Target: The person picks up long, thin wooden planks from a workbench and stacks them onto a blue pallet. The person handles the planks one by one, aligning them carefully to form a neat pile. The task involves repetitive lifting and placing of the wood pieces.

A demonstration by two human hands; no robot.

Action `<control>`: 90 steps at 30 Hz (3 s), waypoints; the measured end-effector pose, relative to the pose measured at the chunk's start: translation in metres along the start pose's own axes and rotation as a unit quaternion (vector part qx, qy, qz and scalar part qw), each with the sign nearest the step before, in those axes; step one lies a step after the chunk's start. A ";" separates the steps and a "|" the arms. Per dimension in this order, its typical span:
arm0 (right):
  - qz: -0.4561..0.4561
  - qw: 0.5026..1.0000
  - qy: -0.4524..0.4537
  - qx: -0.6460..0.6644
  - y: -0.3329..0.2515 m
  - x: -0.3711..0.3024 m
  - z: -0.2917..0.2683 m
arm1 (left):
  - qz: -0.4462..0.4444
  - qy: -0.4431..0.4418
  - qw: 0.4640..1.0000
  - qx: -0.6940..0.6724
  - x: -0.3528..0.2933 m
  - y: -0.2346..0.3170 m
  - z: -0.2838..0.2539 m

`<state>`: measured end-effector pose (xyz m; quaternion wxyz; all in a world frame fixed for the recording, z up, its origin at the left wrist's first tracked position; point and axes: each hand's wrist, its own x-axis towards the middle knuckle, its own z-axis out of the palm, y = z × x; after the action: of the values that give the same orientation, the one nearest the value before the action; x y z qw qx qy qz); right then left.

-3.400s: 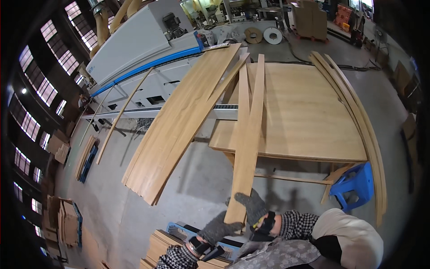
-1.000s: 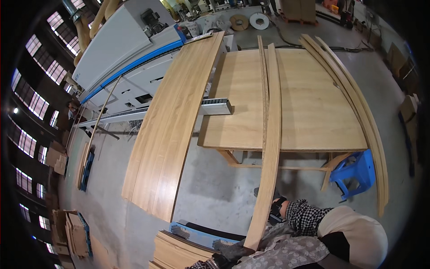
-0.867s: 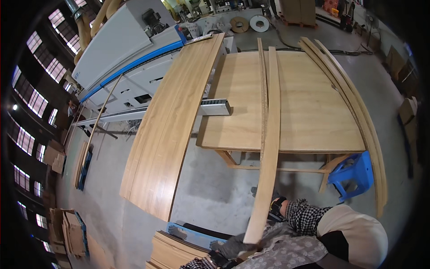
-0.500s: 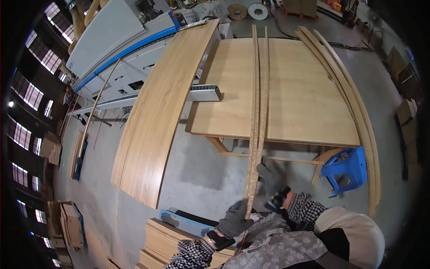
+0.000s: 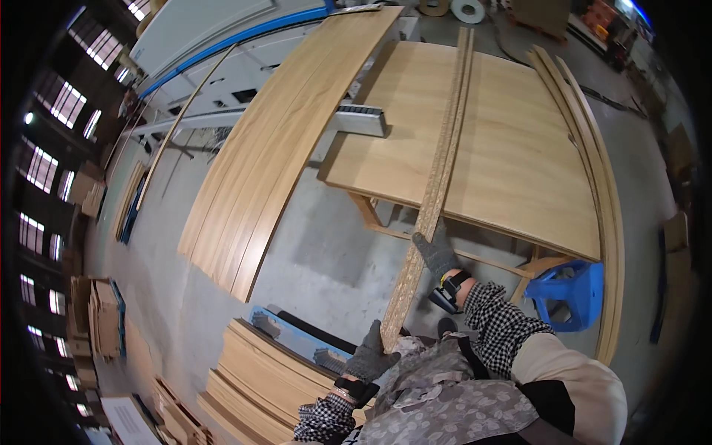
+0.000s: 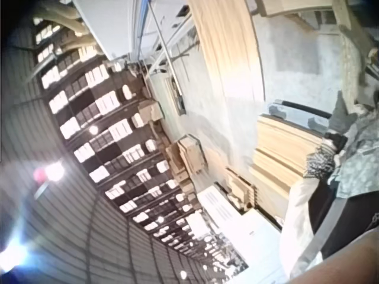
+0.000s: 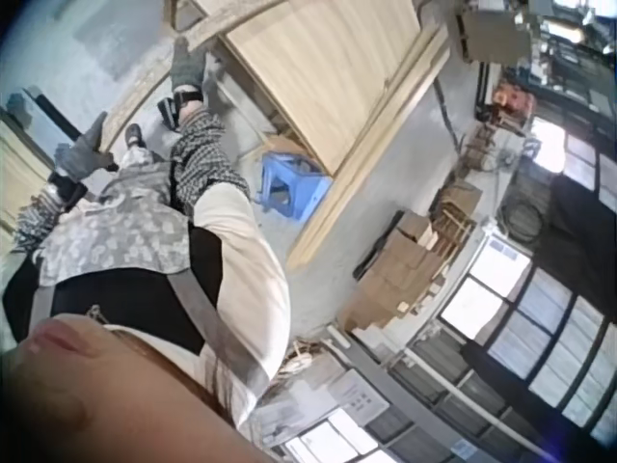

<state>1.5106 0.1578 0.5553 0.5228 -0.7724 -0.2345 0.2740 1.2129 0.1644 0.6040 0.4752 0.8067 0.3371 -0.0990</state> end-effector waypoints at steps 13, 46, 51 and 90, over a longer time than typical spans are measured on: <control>0.096 0.975 0.020 0.201 0.000 -0.005 0.052 | 0.012 0.196 0.771 -0.606 0.000 -0.138 -0.118; 0.142 0.839 -0.014 0.526 -0.136 -0.040 0.106 | 0.019 0.365 0.916 -0.168 -0.089 -0.025 -0.097; 0.161 0.921 0.024 0.353 -0.104 -0.002 0.108 | 0.182 0.235 0.953 0.060 -0.038 -0.029 -0.123; 0.129 0.972 0.096 0.174 -0.050 -0.076 0.087 | 0.064 -0.116 0.964 -0.230 0.074 -0.010 -0.093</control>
<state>1.3928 0.1850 0.5888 0.6296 -0.7157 -0.0305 0.3006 1.2474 0.2788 0.6107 0.6891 0.6784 0.2414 -0.0814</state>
